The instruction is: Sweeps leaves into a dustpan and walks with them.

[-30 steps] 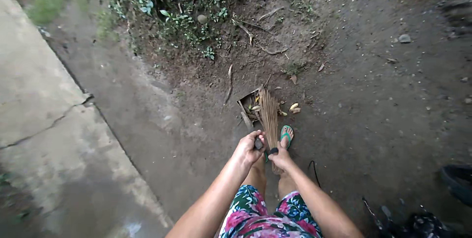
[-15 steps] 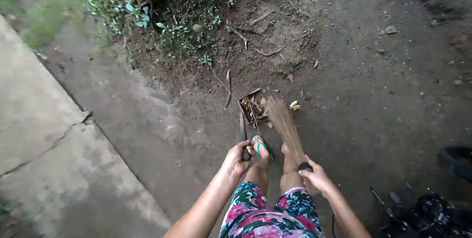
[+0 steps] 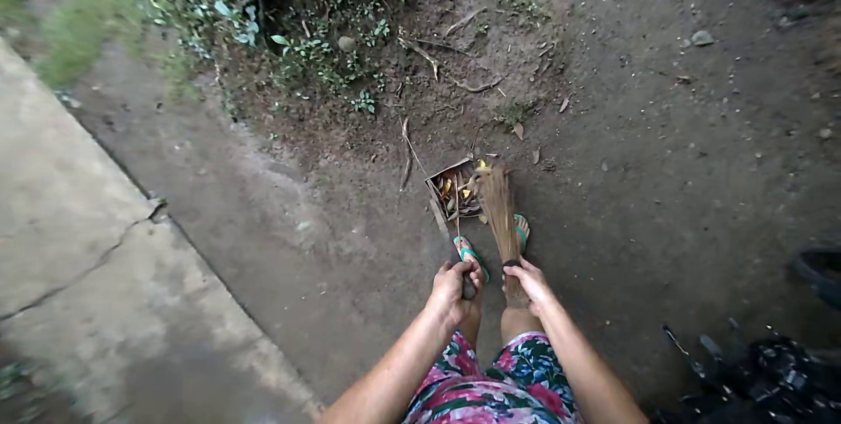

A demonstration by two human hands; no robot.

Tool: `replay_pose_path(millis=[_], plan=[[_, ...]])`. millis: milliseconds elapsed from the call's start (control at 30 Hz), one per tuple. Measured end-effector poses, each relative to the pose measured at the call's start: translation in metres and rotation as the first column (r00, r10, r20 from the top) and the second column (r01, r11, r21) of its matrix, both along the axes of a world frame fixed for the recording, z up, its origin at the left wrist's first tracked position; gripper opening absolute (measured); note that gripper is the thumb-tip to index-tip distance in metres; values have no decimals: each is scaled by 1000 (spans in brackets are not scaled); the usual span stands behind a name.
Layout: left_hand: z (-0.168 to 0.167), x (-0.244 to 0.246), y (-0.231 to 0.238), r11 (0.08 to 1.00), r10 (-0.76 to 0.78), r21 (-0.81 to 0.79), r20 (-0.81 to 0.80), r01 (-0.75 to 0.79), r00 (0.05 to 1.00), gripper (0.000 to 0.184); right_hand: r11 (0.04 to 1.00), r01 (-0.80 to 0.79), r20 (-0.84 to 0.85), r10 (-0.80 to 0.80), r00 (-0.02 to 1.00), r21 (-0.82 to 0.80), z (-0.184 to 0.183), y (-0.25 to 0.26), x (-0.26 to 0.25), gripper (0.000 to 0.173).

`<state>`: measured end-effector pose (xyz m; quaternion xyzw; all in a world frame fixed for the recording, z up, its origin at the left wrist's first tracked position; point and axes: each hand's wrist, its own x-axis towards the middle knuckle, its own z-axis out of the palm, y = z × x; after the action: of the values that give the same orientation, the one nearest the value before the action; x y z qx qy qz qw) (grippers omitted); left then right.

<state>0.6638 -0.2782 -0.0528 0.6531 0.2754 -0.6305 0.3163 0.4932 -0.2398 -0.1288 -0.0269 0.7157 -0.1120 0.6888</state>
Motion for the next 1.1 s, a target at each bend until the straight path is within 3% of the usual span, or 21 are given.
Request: replay_pose_path(millis=[167,267,400,500,600,700,800,967,1033,1100], plan=[[-5,-4,-11,1000,18,-17,-18,-18,1000,22,993,-109,-137,101,985,-48,26,-6,-55,71],[-7,-12,-13,1000,20,-18,-22,-21,1000,20,971,-230,-322,196,926,-71,-3,-25,-71,84],[-11,-23,-16,999,31,-22,-9,-31,999,22,939,-345,-307,323,895,-17,-42,-44,-82,87],[-11,-27,-21,998,64,-13,7,-64,998,22,891,-453,-160,451,878,28,-14,-43,-100,83],[-10,-27,-24,997,80,2,15,-80,997,25,919,-394,-71,395,916,21,34,-50,-132,76],[-11,-29,-29,995,94,10,10,-94,996,28,908,-416,-154,404,902,-54,55,-81,-163,75],[-12,-37,-31,996,92,10,24,-92,996,30,868,-483,-353,419,837,-117,29,-144,-182,78],[-19,-51,-31,994,107,1,42,-107,993,40,810,-586,-559,473,681,-30,-83,-257,-213,77],[-21,-53,-31,993,117,0,43,-117,992,40,756,-655,-562,551,616,24,-113,-270,-220,78],[-22,-56,-33,991,132,-7,48,-132,990,37,711,-702,-512,617,597,38,-110,-255,-207,79]])
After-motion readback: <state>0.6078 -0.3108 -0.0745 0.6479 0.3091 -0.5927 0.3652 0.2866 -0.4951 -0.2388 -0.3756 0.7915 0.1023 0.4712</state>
